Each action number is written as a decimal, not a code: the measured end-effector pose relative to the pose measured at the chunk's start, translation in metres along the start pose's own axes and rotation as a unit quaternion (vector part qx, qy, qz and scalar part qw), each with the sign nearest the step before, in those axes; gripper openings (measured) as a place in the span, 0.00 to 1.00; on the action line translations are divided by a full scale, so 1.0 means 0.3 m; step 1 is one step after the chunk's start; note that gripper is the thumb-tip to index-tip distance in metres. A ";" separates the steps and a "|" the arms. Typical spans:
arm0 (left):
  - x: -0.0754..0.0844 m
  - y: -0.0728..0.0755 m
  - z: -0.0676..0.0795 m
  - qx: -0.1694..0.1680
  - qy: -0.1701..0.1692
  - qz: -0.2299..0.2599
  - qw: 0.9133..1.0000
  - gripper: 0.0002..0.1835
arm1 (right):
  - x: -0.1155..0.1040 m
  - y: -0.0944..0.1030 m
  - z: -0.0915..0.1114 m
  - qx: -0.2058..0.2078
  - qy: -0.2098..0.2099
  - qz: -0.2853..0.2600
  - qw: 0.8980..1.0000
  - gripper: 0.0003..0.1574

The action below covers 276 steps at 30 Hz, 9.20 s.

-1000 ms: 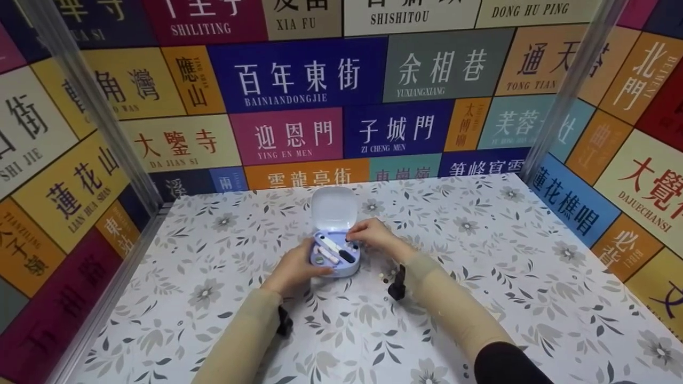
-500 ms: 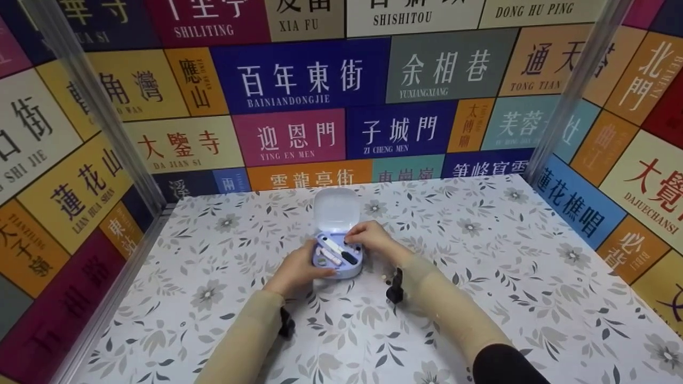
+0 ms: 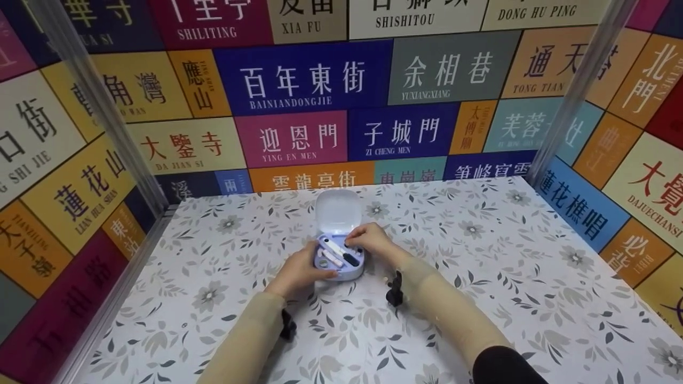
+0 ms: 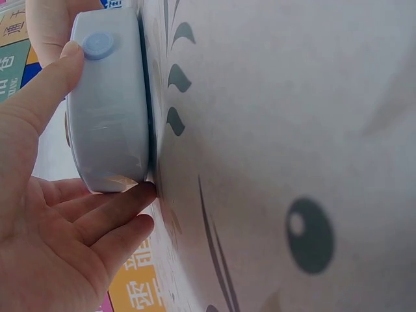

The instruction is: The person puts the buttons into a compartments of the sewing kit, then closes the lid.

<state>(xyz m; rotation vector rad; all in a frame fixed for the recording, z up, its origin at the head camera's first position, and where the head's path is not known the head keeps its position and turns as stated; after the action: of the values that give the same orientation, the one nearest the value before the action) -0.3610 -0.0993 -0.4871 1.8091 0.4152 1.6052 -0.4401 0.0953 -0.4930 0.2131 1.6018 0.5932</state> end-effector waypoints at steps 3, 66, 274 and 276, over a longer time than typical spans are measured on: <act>0.002 -0.001 0.001 0.002 0.002 0.001 1.000 0.54 | 0.000 0.000 0.001 0.002 -0.002 0.001 1.000 0.07; -0.010 -0.010 0.015 0.004 0.019 0.027 0.999 0.56 | 0.097 0.210 0.399 -0.054 0.021 0.214 0.975 0.11; -0.003 -0.013 0.012 0.006 0.011 0.028 1.000 0.55 | -0.005 0.094 0.036 -0.004 -0.075 0.022 0.997 0.09; -0.001 -0.011 0.012 0.007 0.004 0.025 1.000 0.55 | -0.006 0.088 0.032 0.001 -0.072 0.017 0.997 0.08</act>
<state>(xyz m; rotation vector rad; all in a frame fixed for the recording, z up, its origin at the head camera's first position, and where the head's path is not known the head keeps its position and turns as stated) -0.3569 -0.0980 -0.4897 1.8365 0.3881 1.6478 -0.4360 0.1192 -0.4786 0.2780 1.4623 0.5894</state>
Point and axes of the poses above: each hand's wrist, its own z-axis away from the middle knuckle, its own y-axis out of the back of the hand, x = y × z, the point moved 4 cm from there along -z, towards the middle knuckle, and after that the axes turned 1 degree about z, right-handed, at the moved point
